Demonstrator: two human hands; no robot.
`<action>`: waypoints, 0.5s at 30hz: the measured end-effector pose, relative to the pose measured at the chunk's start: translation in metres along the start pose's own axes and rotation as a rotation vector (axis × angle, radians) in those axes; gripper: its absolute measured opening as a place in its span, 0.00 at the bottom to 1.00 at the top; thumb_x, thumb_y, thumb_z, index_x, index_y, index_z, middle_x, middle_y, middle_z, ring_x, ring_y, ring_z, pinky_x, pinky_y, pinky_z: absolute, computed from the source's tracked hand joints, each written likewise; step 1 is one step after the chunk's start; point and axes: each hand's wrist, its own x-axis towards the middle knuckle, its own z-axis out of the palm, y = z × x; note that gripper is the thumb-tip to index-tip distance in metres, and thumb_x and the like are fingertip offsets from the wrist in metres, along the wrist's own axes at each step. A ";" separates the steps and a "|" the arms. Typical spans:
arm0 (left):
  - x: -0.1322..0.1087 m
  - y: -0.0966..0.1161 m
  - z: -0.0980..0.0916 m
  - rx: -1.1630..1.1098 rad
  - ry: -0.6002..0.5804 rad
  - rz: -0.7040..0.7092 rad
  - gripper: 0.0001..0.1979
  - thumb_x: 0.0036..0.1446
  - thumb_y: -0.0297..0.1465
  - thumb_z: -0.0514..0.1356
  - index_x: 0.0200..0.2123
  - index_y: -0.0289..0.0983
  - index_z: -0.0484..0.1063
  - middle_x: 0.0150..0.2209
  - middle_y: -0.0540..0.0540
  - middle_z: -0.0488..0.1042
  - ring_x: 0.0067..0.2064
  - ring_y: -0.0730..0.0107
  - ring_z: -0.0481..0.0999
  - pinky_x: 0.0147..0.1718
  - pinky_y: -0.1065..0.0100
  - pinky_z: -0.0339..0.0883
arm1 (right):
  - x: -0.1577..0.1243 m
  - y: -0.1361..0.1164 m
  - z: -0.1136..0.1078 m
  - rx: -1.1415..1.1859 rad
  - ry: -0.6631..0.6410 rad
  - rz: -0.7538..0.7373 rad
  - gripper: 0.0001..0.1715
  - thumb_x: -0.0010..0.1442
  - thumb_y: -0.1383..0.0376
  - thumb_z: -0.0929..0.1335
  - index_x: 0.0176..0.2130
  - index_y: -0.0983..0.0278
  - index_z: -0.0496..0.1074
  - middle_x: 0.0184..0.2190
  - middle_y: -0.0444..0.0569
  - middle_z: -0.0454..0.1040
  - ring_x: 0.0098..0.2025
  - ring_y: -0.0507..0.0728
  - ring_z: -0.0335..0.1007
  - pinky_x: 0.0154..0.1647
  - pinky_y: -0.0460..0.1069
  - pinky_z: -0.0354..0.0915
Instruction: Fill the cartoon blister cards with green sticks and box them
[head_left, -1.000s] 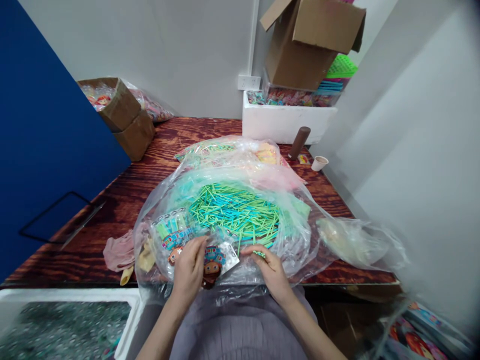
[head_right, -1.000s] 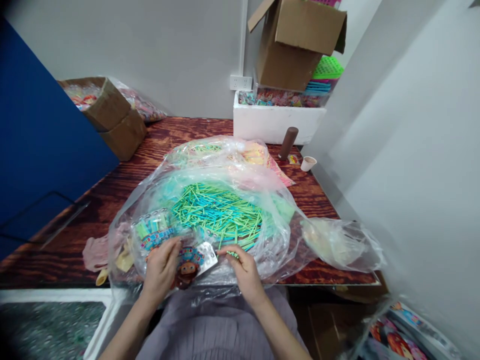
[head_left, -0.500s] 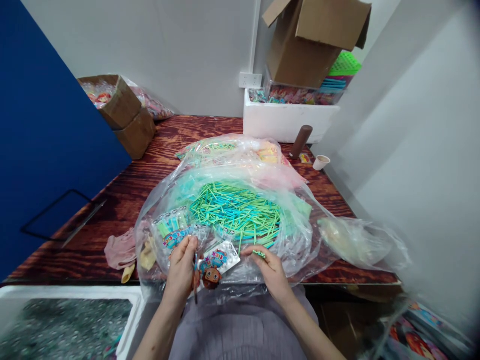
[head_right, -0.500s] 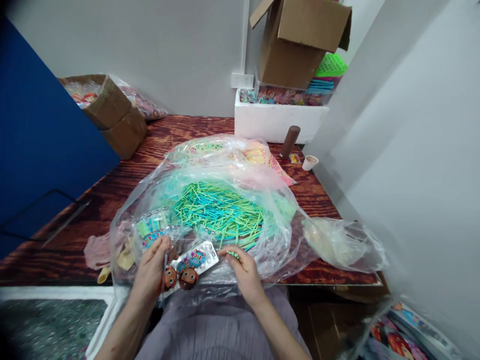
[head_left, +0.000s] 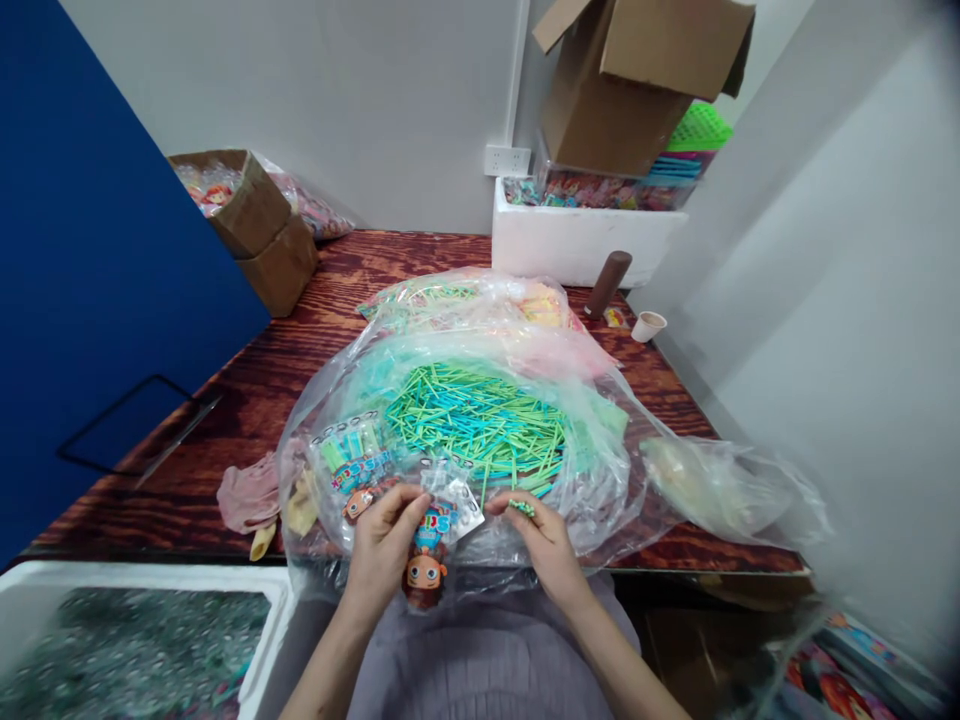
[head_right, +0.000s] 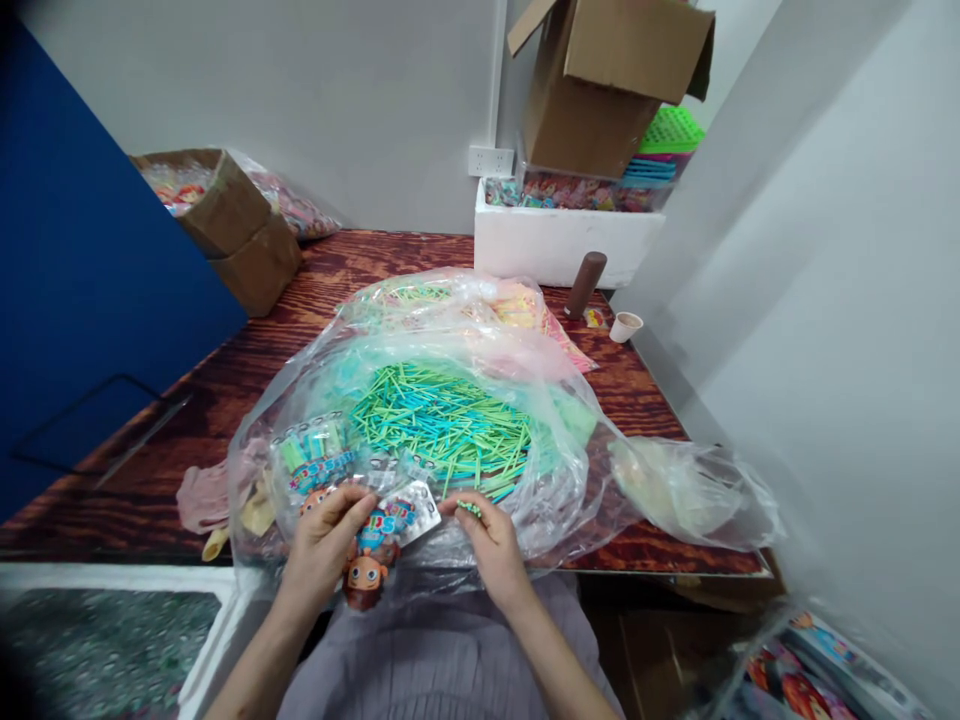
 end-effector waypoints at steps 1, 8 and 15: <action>-0.001 -0.002 0.001 0.017 -0.024 0.000 0.14 0.53 0.42 0.63 0.28 0.36 0.74 0.26 0.52 0.70 0.28 0.72 0.68 0.27 0.73 0.61 | 0.000 0.000 0.000 0.005 0.003 0.003 0.12 0.64 0.59 0.65 0.38 0.60 0.77 0.37 0.48 0.79 0.44 0.59 0.73 0.48 0.50 0.64; -0.003 -0.006 0.009 -0.039 -0.088 -0.045 0.17 0.55 0.40 0.62 0.45 0.37 0.76 0.35 0.47 0.76 0.36 0.66 0.74 0.35 0.69 0.66 | -0.002 0.004 0.001 0.020 -0.002 0.025 0.12 0.63 0.59 0.66 0.38 0.61 0.77 0.37 0.49 0.79 0.43 0.59 0.73 0.48 0.51 0.64; -0.009 0.002 0.016 -0.003 -0.082 -0.013 0.13 0.55 0.40 0.62 0.27 0.37 0.72 0.26 0.51 0.68 0.30 0.70 0.68 0.30 0.72 0.62 | -0.002 0.018 0.002 0.057 0.023 0.069 0.13 0.62 0.56 0.67 0.38 0.62 0.77 0.38 0.50 0.79 0.43 0.61 0.74 0.47 0.52 0.64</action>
